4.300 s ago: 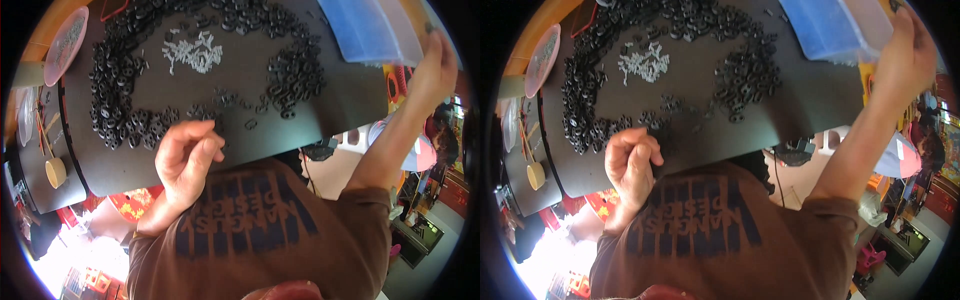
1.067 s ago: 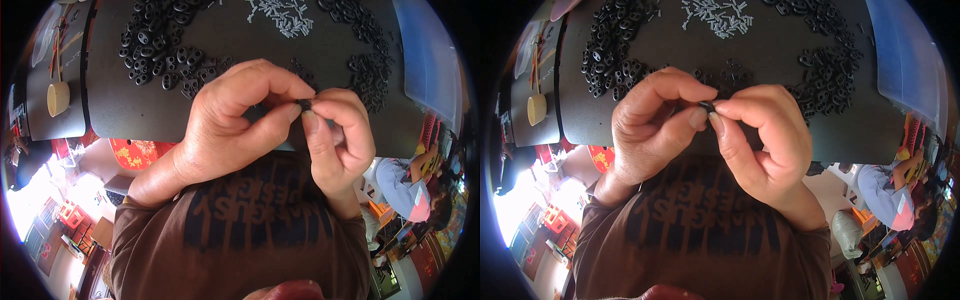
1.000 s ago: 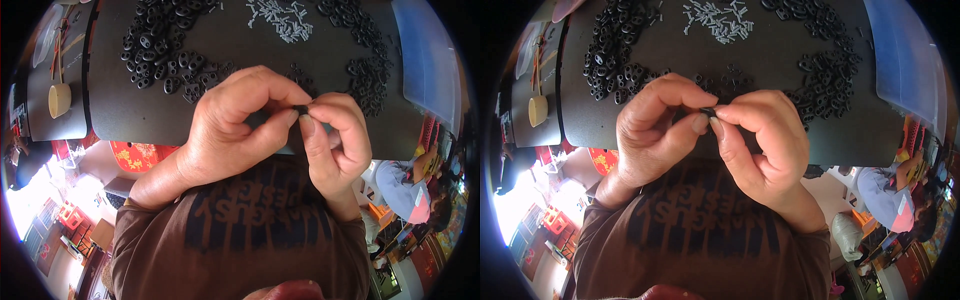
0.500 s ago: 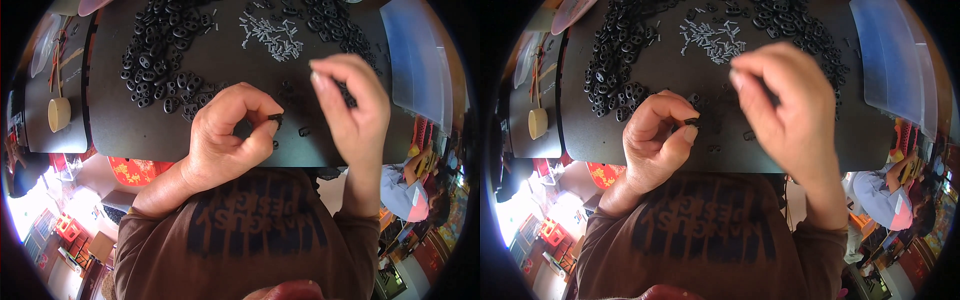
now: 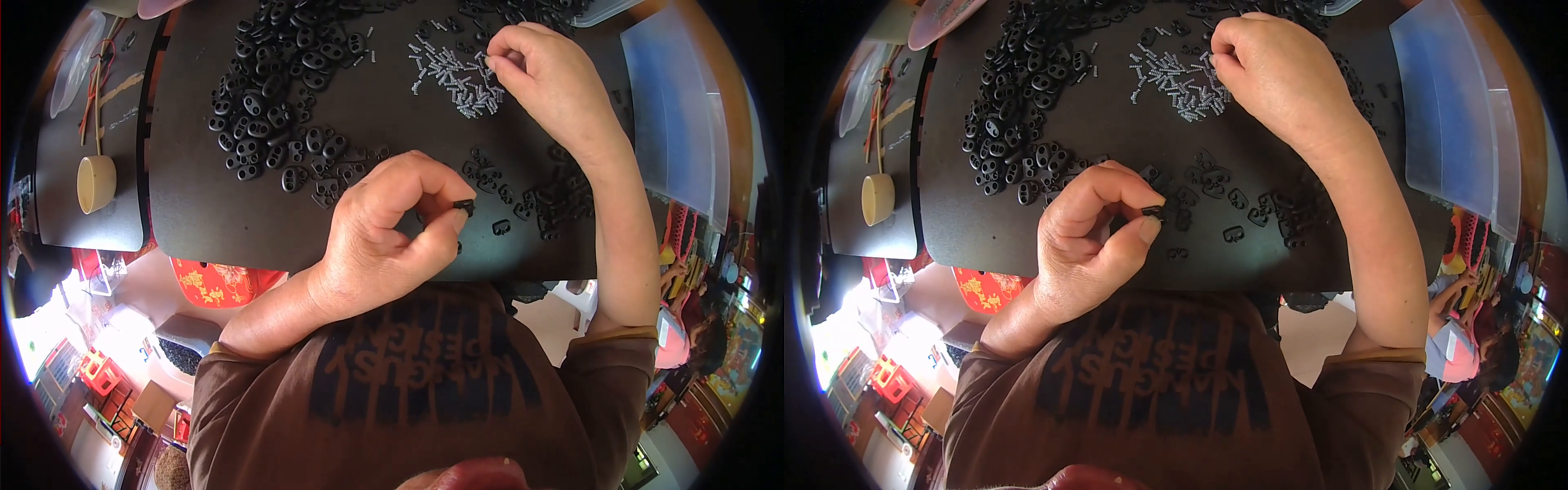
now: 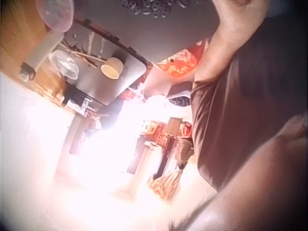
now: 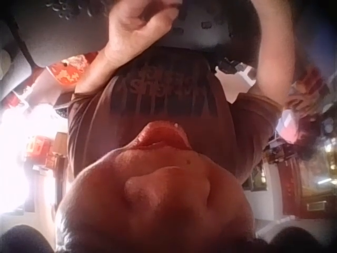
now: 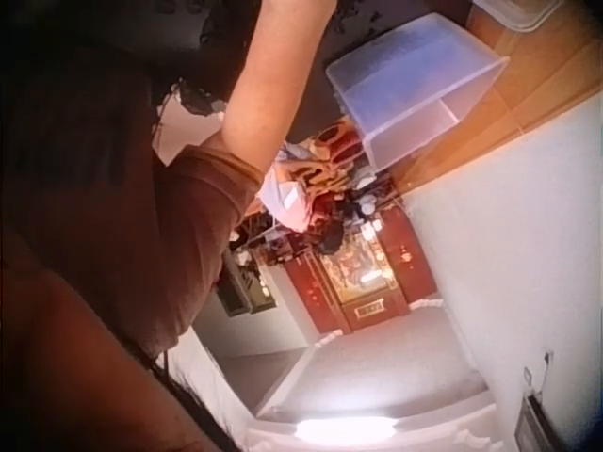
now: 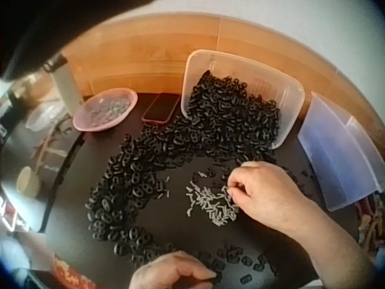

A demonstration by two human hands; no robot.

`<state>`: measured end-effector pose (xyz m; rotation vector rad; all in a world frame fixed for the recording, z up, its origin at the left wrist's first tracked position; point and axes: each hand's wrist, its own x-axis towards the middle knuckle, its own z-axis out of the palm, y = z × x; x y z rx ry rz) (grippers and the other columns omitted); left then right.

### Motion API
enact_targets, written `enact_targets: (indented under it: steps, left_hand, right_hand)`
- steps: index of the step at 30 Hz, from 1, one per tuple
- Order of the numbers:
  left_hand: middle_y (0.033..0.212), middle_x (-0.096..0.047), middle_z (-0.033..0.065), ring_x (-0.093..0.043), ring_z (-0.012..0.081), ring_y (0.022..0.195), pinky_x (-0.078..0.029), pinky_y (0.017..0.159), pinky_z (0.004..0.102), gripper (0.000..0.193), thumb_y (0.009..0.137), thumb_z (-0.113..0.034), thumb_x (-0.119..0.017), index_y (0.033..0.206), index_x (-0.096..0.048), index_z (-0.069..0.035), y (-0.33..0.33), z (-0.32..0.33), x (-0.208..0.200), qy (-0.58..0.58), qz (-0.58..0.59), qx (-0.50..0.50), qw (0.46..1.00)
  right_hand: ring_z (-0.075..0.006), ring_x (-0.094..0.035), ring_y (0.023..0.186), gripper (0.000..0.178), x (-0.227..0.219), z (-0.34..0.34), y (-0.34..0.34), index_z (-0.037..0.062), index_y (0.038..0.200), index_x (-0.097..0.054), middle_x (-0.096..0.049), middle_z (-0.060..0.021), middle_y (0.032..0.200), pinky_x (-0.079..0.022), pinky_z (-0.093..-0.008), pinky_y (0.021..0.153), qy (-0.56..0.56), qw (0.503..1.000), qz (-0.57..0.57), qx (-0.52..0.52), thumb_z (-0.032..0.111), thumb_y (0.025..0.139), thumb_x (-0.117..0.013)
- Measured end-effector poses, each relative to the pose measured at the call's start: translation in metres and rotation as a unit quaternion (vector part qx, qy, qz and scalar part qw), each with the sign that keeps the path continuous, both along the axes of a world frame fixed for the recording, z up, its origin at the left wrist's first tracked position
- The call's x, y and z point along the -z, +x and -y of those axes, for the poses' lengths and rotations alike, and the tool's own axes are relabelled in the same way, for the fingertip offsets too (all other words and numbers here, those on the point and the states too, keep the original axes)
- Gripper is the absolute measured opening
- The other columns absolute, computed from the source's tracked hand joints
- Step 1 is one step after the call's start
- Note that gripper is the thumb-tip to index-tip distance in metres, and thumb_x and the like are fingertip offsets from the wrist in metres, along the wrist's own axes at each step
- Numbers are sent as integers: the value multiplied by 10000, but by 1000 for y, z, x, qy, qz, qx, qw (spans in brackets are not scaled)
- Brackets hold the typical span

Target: The person assembles cord locks by hand, picking up inner plastic pieces, springs, and outer casings from the table, inserting a spring onto each inner piece, and fitting the components into the outer casings.

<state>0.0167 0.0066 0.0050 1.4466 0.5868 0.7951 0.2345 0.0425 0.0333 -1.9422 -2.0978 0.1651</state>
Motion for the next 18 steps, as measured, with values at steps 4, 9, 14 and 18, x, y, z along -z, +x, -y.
enact_targets:
  steps: [4,9,14,18]
  left_hand:
    - [742,-551,37,-543,106,609,-449,552,229,179,675,66,-577,828,-558,-25,0,-2,-1,18,0,-16,1000]
    - [737,-549,34,-551,105,615,-453,554,229,174,678,61,-578,826,-558,-28,-1,-2,-1,20,-3,-12,1000]
    - [735,-547,35,-550,105,607,-453,555,229,172,681,58,-578,828,-557,-29,-3,-1,-3,17,-8,-15,1000]
    - [850,-495,26,-442,45,704,-371,614,174,203,731,100,-539,902,-539,-11,-7,1,-2,-12,-7,26,1000]
  right_hand:
    - [-275,-567,670,101,1,-5,0,21,772,-588,-584,-114,720,-454,-356,637,-36,999,-22,16,110,770,-540]
    - [-272,-560,609,105,0,-15,4,15,753,-583,-569,-121,636,-450,-355,605,-75,996,-28,31,113,743,-546]
    - [-252,-545,581,119,1,-14,1,15,727,-576,-554,-119,626,-440,-346,595,-87,995,-35,42,128,705,-549]
    - [-84,-468,595,72,-6,-3,-3,14,768,-544,-528,-6,655,-391,-234,566,-74,993,-67,59,85,759,-546]
